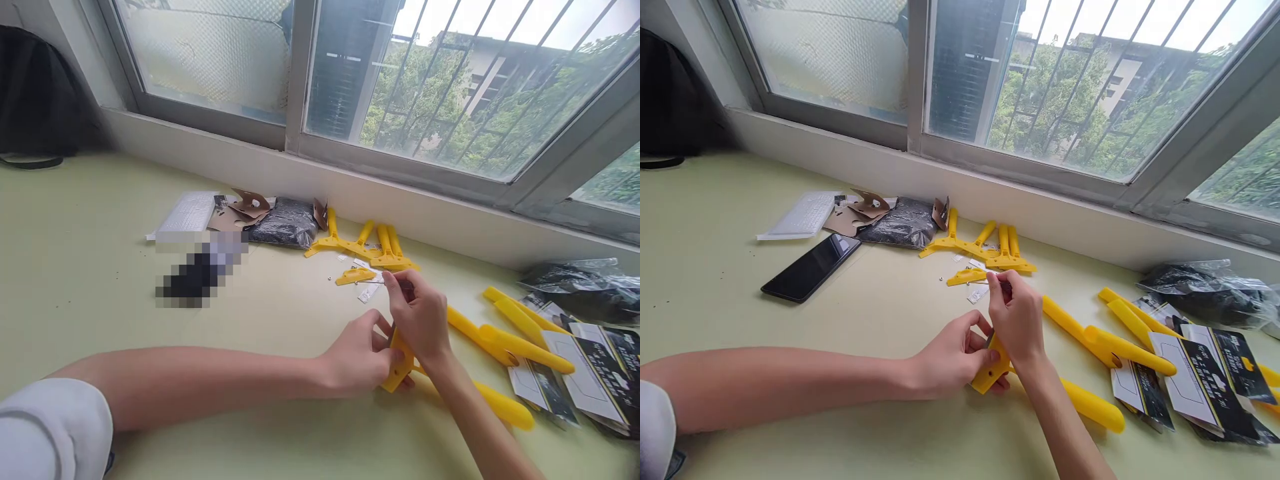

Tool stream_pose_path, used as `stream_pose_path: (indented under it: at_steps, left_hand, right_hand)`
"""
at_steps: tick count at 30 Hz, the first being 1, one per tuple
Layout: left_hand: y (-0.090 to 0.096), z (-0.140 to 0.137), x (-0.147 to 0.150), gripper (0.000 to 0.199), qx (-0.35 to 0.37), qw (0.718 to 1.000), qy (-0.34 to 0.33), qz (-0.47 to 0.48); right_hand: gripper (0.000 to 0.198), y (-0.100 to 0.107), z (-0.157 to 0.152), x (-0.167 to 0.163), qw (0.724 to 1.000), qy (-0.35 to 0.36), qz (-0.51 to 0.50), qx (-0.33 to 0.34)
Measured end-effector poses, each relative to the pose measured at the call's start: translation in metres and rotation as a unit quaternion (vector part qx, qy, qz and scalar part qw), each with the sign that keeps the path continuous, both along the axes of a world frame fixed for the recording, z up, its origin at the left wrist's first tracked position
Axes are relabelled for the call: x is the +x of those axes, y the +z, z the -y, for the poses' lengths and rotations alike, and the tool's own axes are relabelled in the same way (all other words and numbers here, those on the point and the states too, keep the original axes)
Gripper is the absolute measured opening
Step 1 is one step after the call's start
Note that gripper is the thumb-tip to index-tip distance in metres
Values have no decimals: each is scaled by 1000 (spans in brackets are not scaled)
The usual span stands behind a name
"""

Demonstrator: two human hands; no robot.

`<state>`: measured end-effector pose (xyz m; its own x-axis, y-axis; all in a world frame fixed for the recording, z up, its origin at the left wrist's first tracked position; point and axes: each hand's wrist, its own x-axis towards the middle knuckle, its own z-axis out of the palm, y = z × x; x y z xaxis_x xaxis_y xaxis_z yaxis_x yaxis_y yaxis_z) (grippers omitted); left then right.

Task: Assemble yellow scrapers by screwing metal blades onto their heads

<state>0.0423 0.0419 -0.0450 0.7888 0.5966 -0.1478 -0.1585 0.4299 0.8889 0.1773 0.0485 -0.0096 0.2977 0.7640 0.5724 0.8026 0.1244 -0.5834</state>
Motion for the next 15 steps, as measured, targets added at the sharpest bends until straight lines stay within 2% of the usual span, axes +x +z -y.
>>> stream_pose_path:
  at_steps: [5,10,12,15]
  left_hand:
    - [0,-1,0,57,-5,1000,-6,6]
    - [5,1,-4,54,22,999,-18,16]
    - [10,3,-8,44,71,997,-29,12]
    - [17,8,-13,25,208,977,-36,26]
  right_hand:
    - [36,1,0,-1,1000,-6,-4,6]
    - [34,23,23,9,993,-70,-79,62]
    - [32,34,43,17,978,-93,-156,98]
    - [27,42,79,34,945,-62,-289,139]
